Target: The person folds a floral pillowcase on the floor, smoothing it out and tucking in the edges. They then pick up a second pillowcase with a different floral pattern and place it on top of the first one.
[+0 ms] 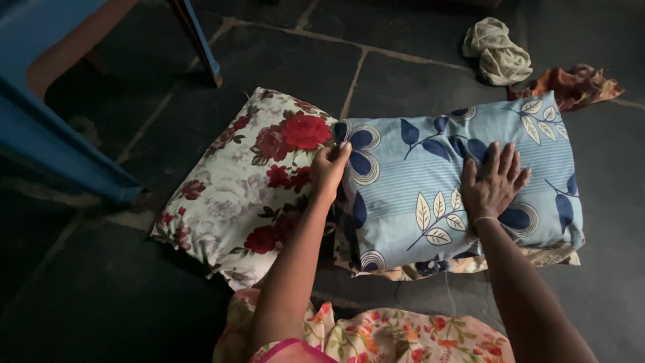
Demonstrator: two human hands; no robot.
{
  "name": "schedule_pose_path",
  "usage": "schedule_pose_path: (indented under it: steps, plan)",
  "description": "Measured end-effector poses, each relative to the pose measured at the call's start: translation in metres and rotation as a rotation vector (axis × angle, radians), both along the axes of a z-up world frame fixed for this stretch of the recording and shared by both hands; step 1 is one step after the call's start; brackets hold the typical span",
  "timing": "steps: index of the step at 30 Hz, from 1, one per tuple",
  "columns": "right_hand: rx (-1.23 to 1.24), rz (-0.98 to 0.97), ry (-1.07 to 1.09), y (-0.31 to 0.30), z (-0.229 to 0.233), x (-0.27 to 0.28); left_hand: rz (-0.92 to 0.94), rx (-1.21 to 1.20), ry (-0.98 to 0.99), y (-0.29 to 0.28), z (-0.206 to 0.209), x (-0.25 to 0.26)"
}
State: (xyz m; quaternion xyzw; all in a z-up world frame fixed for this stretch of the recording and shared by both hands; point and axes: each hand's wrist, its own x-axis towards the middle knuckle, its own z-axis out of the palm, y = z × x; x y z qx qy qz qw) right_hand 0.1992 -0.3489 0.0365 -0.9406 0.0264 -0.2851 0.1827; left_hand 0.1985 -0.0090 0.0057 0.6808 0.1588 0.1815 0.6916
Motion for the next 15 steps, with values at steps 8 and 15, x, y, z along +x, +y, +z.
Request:
schedule_pose_path:
  steps: [8, 15]
  plan:
    - [0.003, 0.014, -0.014, 0.001, 0.002, -0.001, 0.078, -0.278, -0.076, 0.022, -0.074, 0.030]
    - [0.012, 0.020, -0.015, 0.002, 0.006, -0.001, 0.170, 0.114, 0.049, 0.040, -0.044, 0.012]
